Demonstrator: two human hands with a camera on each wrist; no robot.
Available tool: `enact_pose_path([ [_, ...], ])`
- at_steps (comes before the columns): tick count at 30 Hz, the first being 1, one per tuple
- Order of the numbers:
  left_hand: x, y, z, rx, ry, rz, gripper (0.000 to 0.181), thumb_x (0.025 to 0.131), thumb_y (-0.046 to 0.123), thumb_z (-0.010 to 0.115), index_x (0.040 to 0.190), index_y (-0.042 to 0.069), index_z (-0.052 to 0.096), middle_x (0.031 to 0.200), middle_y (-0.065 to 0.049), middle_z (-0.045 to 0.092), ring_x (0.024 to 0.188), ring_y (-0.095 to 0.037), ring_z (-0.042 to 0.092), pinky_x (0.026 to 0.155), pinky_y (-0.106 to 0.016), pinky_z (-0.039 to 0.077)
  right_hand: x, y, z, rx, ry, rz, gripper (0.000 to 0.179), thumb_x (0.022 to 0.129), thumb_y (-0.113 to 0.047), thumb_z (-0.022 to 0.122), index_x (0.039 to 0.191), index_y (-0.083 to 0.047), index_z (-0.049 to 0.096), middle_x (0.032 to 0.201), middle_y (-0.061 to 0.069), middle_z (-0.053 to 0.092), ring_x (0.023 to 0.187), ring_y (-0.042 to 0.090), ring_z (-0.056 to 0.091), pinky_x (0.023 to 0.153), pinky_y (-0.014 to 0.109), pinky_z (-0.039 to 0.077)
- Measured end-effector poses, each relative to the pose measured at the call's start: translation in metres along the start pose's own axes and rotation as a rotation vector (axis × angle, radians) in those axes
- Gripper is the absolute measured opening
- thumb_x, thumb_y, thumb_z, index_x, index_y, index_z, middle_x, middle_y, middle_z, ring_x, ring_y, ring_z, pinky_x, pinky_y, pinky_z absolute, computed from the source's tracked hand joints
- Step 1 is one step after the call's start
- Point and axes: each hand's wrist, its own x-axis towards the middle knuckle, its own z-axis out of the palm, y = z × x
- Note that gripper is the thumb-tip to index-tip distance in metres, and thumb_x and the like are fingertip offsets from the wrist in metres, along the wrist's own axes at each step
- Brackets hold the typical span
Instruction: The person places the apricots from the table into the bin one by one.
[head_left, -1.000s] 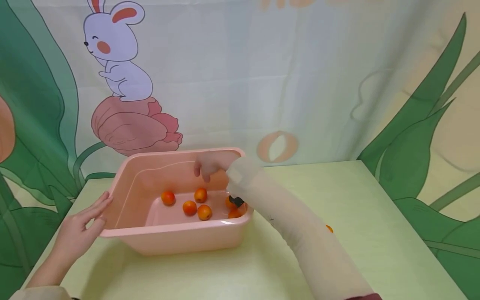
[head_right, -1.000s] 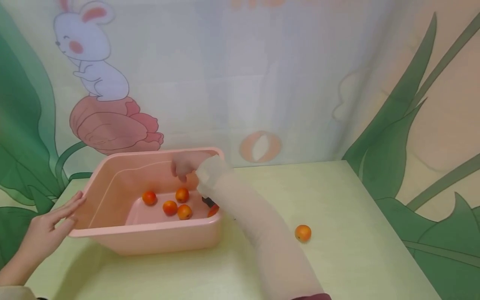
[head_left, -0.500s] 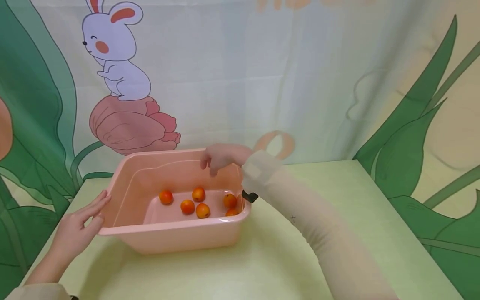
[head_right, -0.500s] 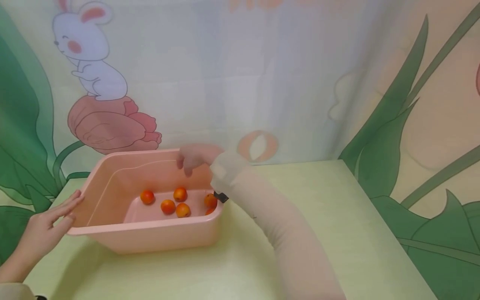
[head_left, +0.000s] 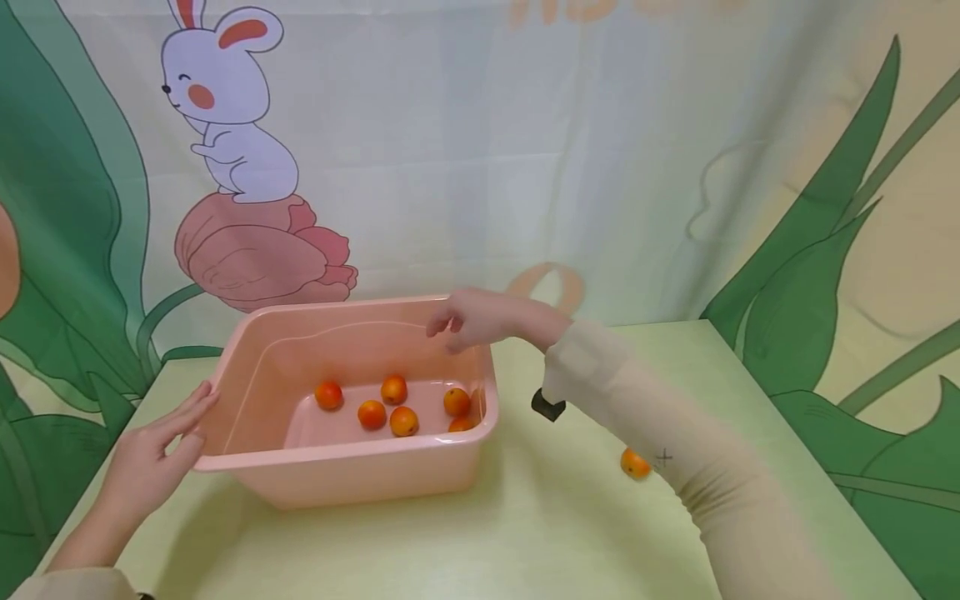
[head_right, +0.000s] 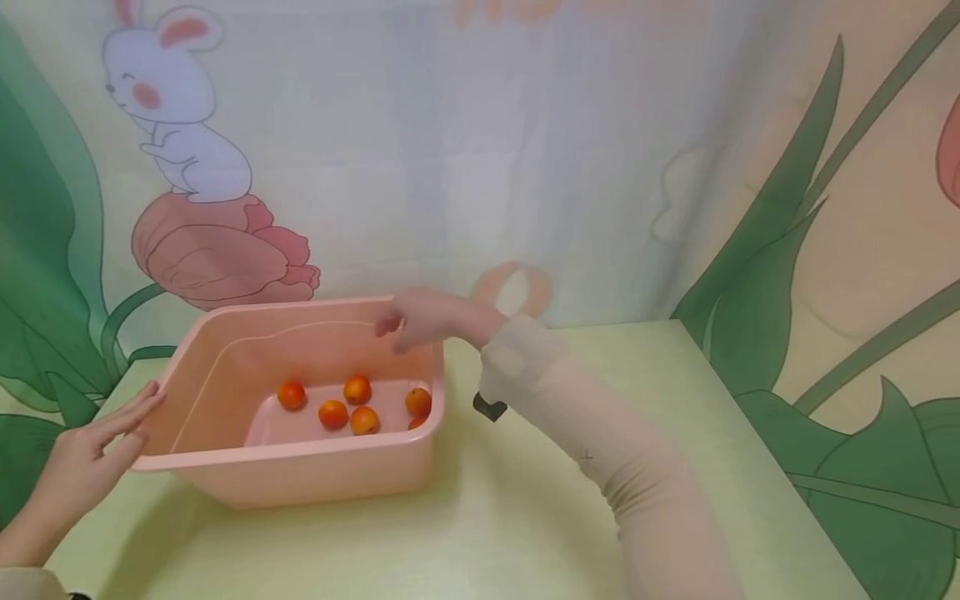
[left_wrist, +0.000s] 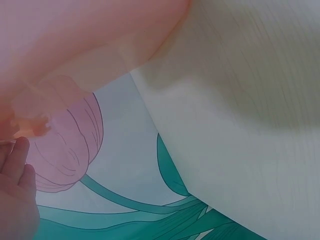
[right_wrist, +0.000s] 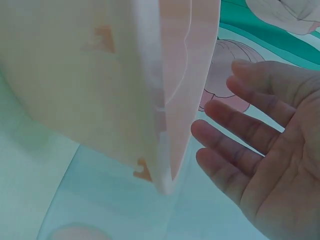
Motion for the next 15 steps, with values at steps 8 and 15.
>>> enact_pose_path([
  [8,-0.001,-0.001,0.002,-0.010,0.004,-0.006,0.038,0.086,0.011,0.049,0.123,0.014,0.053,0.126,0.035,0.033,0.102,0.031,0.023,0.074,0.008,0.022,-0.023,0.014,0.003,0.048,0.106,-0.017,0.032,0.083,-0.016,0.054,0.114,-0.013,0.059,0.113,0.000,0.058,0.104,0.020,0.051,0.086,0.031,0.045],
  [15,0.000,0.000,0.001,-0.015,0.018,0.018,0.038,0.085,0.009,0.049,0.122,0.013,0.054,0.124,0.037,0.033,0.102,0.030,0.024,0.073,0.008,0.023,-0.047,0.027,0.008,0.120,0.224,-0.046,0.029,0.085,-0.017,0.054,0.112,-0.011,0.060,0.112,0.003,0.060,0.100,0.017,0.052,0.090,0.036,0.043],
])
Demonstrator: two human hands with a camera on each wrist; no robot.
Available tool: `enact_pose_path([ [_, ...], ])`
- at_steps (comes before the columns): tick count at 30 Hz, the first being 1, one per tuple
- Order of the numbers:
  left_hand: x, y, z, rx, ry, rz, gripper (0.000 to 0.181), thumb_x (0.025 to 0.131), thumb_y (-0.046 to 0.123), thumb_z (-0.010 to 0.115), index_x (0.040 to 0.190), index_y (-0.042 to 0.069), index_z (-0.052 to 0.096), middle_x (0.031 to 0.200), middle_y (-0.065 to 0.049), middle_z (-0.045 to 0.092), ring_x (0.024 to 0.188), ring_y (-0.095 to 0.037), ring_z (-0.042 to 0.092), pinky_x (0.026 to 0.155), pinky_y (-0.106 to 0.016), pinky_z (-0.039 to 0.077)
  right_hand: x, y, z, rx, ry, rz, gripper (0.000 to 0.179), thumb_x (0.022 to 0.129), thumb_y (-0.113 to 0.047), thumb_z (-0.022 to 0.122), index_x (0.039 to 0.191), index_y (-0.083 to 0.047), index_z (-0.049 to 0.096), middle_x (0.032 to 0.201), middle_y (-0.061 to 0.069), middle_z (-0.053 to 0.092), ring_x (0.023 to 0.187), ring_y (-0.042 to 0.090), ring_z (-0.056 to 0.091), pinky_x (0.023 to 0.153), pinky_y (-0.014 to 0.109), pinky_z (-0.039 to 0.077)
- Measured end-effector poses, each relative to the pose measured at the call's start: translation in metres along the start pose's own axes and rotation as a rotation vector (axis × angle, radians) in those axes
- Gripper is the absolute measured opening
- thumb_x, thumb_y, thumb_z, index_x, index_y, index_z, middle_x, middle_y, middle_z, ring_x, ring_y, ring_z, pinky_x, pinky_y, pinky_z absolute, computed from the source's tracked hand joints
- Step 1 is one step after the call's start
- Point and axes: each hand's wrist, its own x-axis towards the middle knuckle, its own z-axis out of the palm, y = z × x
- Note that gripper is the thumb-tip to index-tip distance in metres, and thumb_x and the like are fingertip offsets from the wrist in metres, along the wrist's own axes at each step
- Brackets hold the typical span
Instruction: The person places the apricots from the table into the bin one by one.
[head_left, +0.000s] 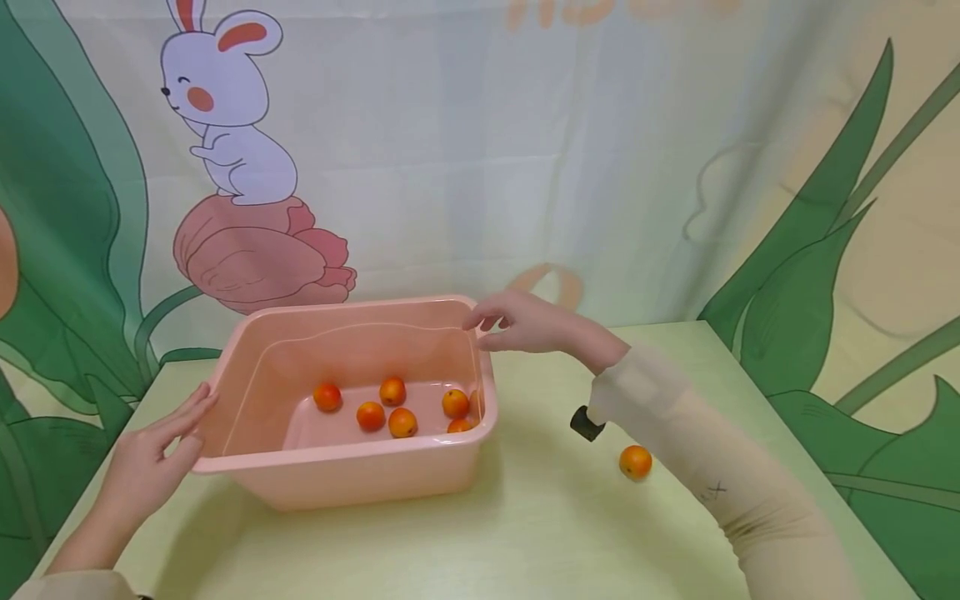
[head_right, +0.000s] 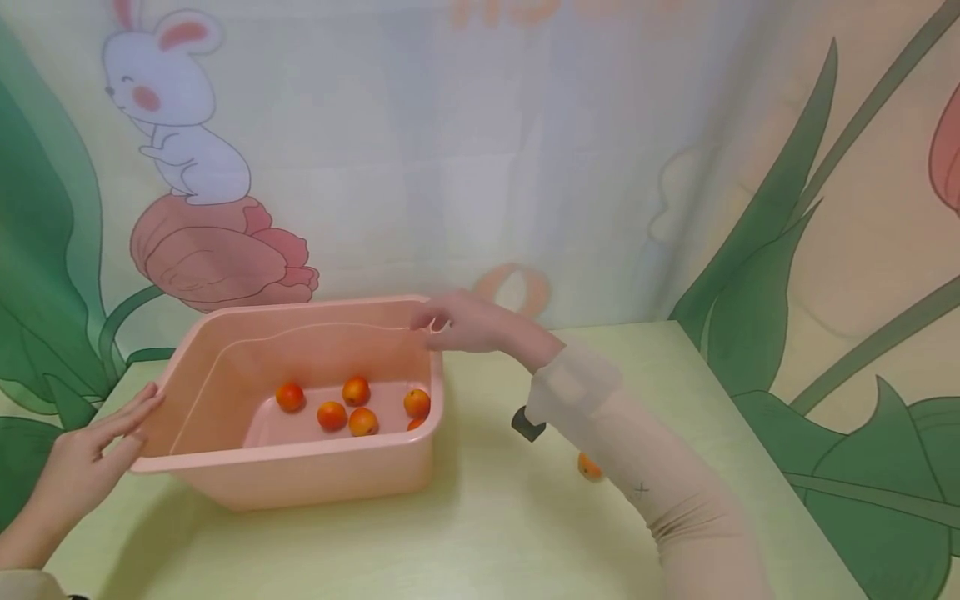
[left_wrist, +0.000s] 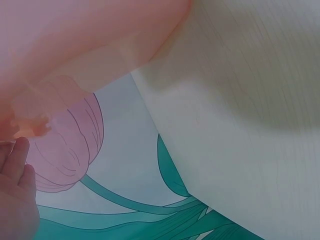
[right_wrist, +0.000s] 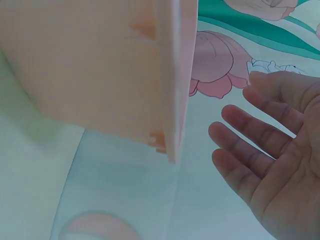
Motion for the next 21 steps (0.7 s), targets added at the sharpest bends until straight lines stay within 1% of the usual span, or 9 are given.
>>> enact_pose_path([
  [5,0.000,0.001,-0.001,-0.002,0.010,0.008,0.038,0.084,0.008,0.050,0.121,0.012,0.055,0.123,0.038,0.033,0.102,0.031,0.025,0.072,0.007,0.024,-0.013,0.008,0.002,0.022,0.044,-0.015,0.028,0.084,-0.015,0.055,0.111,-0.009,0.060,0.110,0.006,0.061,0.098,0.019,0.054,0.088,0.039,0.044],
  [11,0.000,0.001,0.000,-0.015,0.022,0.019,0.038,0.083,0.007,0.050,0.121,0.012,0.056,0.123,0.038,0.033,0.102,0.030,0.026,0.072,0.008,0.023,-0.027,0.011,0.003,0.037,0.064,0.018,0.028,0.084,-0.015,0.057,0.111,-0.009,0.060,0.110,0.004,0.061,0.099,0.020,0.055,0.089,0.039,0.044],
  [18,-0.001,0.002,0.001,-0.013,0.024,0.014,0.038,0.083,0.007,0.050,0.121,0.013,0.056,0.122,0.039,0.034,0.102,0.030,0.026,0.073,0.008,0.023,-0.040,0.016,0.004,0.063,0.059,0.092,0.028,0.084,-0.017,0.058,0.111,-0.011,0.059,0.111,0.001,0.060,0.102,0.019,0.053,0.091,0.040,0.042],
  [21,-0.001,0.002,0.001,-0.005,0.020,0.007,0.038,0.084,0.008,0.050,0.121,0.014,0.055,0.122,0.039,0.033,0.102,0.031,0.025,0.072,0.008,0.023,-0.047,0.020,0.006,0.076,0.076,0.087,0.027,0.083,-0.016,0.058,0.110,-0.010,0.060,0.111,0.003,0.061,0.102,0.021,0.054,0.090,0.041,0.043],
])
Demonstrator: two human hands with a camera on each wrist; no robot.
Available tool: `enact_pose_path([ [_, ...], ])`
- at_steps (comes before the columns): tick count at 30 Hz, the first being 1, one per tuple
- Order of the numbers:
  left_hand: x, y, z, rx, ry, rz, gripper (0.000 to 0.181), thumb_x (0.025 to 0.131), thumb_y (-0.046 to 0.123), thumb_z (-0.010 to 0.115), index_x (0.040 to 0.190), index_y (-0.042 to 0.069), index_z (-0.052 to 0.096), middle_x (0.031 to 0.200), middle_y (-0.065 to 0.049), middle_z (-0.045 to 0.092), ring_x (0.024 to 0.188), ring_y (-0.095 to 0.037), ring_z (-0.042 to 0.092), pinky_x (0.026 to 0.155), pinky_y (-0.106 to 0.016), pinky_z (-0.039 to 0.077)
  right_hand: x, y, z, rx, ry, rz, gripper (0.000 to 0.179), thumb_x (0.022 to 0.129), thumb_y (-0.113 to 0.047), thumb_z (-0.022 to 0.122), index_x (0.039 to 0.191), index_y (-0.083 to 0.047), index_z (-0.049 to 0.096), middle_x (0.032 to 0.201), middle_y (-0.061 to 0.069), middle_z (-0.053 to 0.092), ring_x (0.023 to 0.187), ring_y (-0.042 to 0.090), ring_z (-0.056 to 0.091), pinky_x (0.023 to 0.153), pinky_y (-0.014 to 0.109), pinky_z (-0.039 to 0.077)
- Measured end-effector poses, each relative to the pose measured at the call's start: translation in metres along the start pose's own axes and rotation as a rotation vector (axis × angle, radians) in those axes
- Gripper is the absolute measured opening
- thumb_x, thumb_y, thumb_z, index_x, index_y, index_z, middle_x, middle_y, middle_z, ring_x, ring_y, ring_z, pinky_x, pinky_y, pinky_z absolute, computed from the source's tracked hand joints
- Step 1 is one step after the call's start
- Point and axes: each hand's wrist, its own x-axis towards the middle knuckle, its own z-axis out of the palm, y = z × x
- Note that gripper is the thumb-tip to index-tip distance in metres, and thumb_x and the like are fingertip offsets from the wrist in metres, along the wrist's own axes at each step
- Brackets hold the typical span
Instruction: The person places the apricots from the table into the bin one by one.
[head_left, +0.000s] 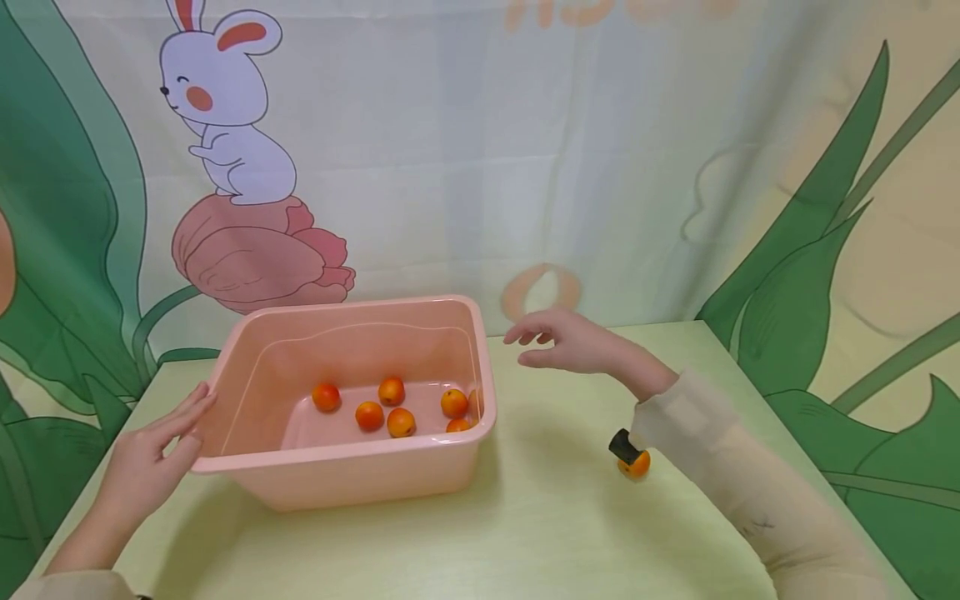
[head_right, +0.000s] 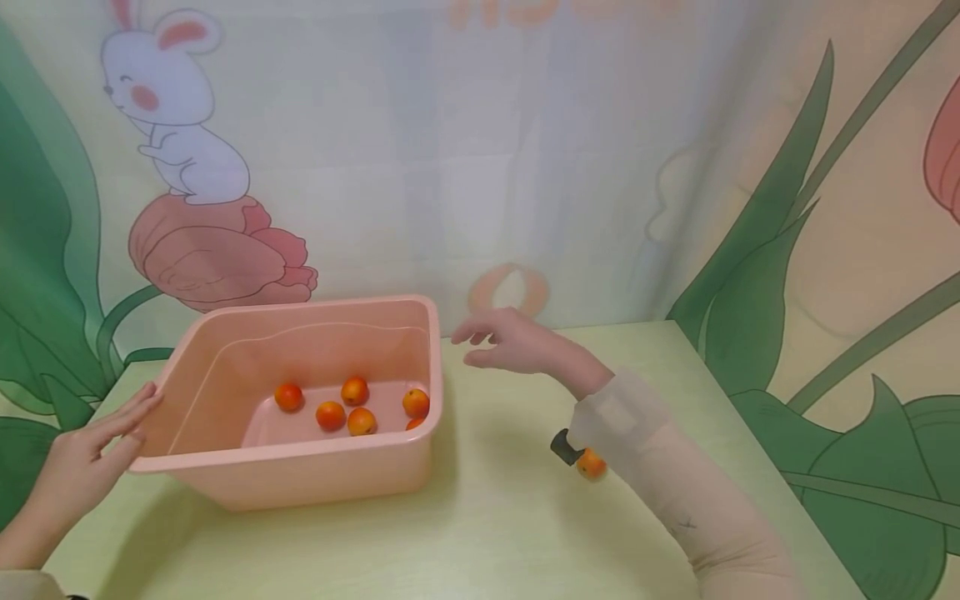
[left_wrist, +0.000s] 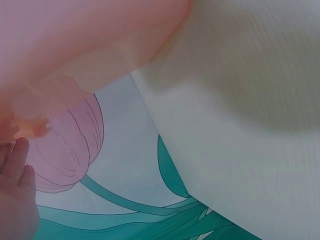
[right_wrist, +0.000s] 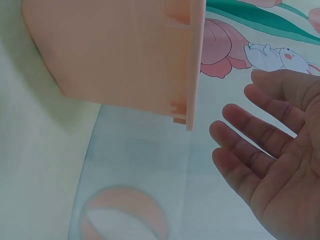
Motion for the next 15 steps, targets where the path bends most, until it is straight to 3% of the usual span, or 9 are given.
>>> enact_pose_path([
  [6,0.000,0.000,0.000,-0.003,-0.003,-0.006,0.038,0.084,0.008,0.050,0.121,0.013,0.056,0.122,0.039,0.033,0.102,0.030,0.025,0.072,0.008,0.023,-0.013,0.014,0.005,0.019,0.033,-0.023,0.027,0.083,-0.015,0.059,0.109,-0.008,0.060,0.110,0.004,0.061,0.101,0.022,0.055,0.088,0.041,0.044],
  [15,0.001,-0.001,0.000,-0.005,-0.005,-0.011,0.038,0.084,0.008,0.050,0.121,0.013,0.055,0.122,0.039,0.033,0.102,0.031,0.025,0.071,0.007,0.025,-0.025,0.035,0.019,0.028,-0.006,0.048,0.027,0.083,-0.015,0.058,0.110,-0.012,0.059,0.112,0.002,0.059,0.102,0.021,0.055,0.090,0.041,0.042],
])
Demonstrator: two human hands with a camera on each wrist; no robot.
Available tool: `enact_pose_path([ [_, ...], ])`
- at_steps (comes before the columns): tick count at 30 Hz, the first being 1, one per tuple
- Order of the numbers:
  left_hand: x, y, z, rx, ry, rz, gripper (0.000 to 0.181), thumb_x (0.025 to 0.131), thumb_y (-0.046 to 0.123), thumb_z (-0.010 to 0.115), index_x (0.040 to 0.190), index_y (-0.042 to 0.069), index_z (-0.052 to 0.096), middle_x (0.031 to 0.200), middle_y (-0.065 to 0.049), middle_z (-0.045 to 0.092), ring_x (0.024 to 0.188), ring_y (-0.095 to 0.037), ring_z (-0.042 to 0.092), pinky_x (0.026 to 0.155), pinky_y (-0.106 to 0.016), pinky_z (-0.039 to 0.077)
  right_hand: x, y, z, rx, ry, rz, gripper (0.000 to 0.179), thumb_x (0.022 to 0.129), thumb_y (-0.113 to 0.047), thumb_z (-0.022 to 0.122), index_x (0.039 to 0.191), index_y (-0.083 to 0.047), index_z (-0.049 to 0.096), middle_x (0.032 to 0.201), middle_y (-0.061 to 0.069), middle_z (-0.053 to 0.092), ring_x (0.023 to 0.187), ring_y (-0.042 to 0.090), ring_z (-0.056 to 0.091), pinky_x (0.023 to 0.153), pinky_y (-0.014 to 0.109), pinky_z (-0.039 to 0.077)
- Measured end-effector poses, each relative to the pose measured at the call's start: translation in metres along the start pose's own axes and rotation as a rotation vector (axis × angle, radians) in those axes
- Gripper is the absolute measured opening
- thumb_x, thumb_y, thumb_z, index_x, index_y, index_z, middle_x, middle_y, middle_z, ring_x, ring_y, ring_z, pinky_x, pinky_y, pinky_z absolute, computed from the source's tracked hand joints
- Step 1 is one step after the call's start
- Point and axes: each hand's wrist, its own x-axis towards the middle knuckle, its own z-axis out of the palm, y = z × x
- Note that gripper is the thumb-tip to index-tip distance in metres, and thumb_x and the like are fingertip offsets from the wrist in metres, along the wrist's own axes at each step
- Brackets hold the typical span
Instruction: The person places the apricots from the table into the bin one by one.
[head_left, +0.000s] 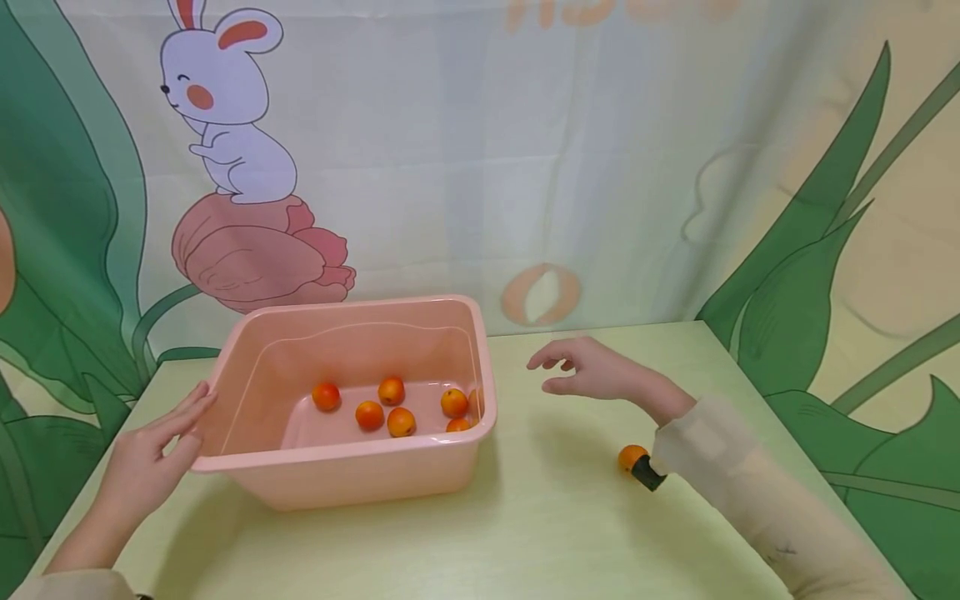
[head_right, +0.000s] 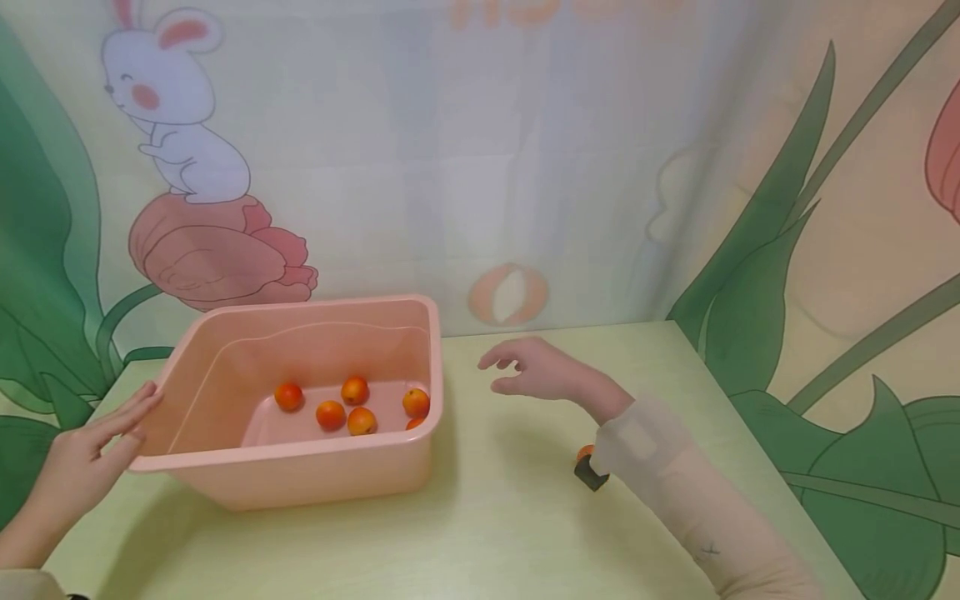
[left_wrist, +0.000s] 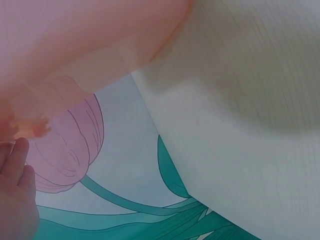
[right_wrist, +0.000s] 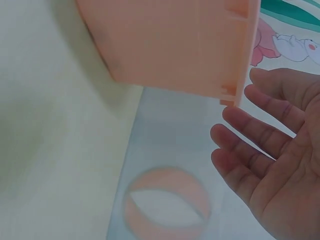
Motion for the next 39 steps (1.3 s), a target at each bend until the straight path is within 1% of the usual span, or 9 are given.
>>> enact_pose_path([
  [5,0.000,0.000,0.000,0.002,0.005,-0.006,0.038,0.084,0.008,0.051,0.121,0.014,0.056,0.122,0.038,0.034,0.101,0.031,0.026,0.071,0.007,0.025,-0.006,0.010,0.006,0.014,-0.020,0.039,0.028,0.083,-0.015,0.059,0.111,-0.012,0.059,0.112,0.002,0.059,0.102,0.021,0.052,0.091,0.043,0.041],
  [12,0.000,0.000,0.000,0.000,0.007,-0.004,0.038,0.083,0.008,0.051,0.121,0.013,0.056,0.122,0.038,0.034,0.102,0.031,0.026,0.071,0.007,0.025,-0.015,0.027,0.015,0.035,-0.028,0.081,0.030,0.083,-0.017,0.060,0.112,-0.012,0.058,0.112,0.002,0.059,0.102,0.020,0.052,0.090,0.042,0.041],
  [18,0.000,0.000,0.000,-0.006,0.006,-0.001,0.038,0.084,0.009,0.050,0.121,0.013,0.055,0.122,0.038,0.034,0.103,0.030,0.025,0.073,0.008,0.023,-0.023,0.038,0.022,0.062,-0.032,0.118,0.031,0.082,-0.021,0.061,0.112,-0.014,0.059,0.113,0.002,0.059,0.103,0.021,0.051,0.091,0.042,0.041],
  [23,0.000,0.000,0.000,0.000,-0.003,-0.012,0.038,0.085,0.010,0.049,0.122,0.014,0.055,0.122,0.039,0.033,0.103,0.030,0.024,0.072,0.008,0.023,-0.030,0.047,0.027,0.088,-0.050,0.150,0.031,0.081,-0.021,0.062,0.111,-0.013,0.059,0.114,0.005,0.058,0.104,0.024,0.051,0.091,0.044,0.041],
  [27,0.000,0.001,0.000,0.007,-0.017,-0.018,0.038,0.086,0.012,0.049,0.123,0.014,0.054,0.124,0.038,0.032,0.103,0.030,0.023,0.072,0.007,0.023,-0.036,0.058,0.032,0.098,-0.062,0.158,0.032,0.081,-0.021,0.062,0.111,-0.011,0.058,0.113,0.006,0.058,0.104,0.025,0.051,0.092,0.045,0.040],
  [29,-0.001,0.001,-0.001,0.005,-0.022,-0.018,0.038,0.086,0.011,0.049,0.123,0.014,0.053,0.124,0.038,0.032,0.103,0.030,0.024,0.071,0.007,0.023,-0.039,0.062,0.034,0.109,-0.069,0.158,0.031,0.082,-0.020,0.061,0.111,-0.011,0.058,0.114,0.006,0.058,0.105,0.028,0.051,0.092,0.046,0.040],
  [32,-0.001,0.002,-0.001,0.000,-0.029,-0.012,0.039,0.086,0.011,0.049,0.124,0.014,0.053,0.124,0.038,0.032,0.103,0.030,0.024,0.071,0.007,0.024,-0.043,0.068,0.038,0.127,-0.077,0.158,0.032,0.082,-0.019,0.061,0.112,-0.009,0.058,0.114,0.011,0.057,0.106,0.033,0.049,0.092,0.047,0.039],
  [36,-0.001,0.002,-0.001,-0.001,-0.027,-0.010,0.039,0.085,0.011,0.050,0.124,0.014,0.053,0.125,0.037,0.032,0.103,0.030,0.024,0.071,0.007,0.024,-0.047,0.074,0.042,0.135,-0.072,0.150,0.032,0.082,-0.018,0.061,0.111,-0.007,0.058,0.115,0.016,0.057,0.105,0.035,0.048,0.092,0.050,0.038],
  [39,0.000,0.002,-0.001,-0.002,-0.028,-0.012,0.039,0.085,0.011,0.049,0.124,0.014,0.053,0.125,0.037,0.033,0.104,0.029,0.024,0.072,0.008,0.023,-0.050,0.078,0.044,0.136,-0.065,0.149,0.030,0.082,-0.015,0.060,0.111,-0.005,0.058,0.115,0.017,0.056,0.105,0.036,0.048,0.091,0.051,0.037],
])
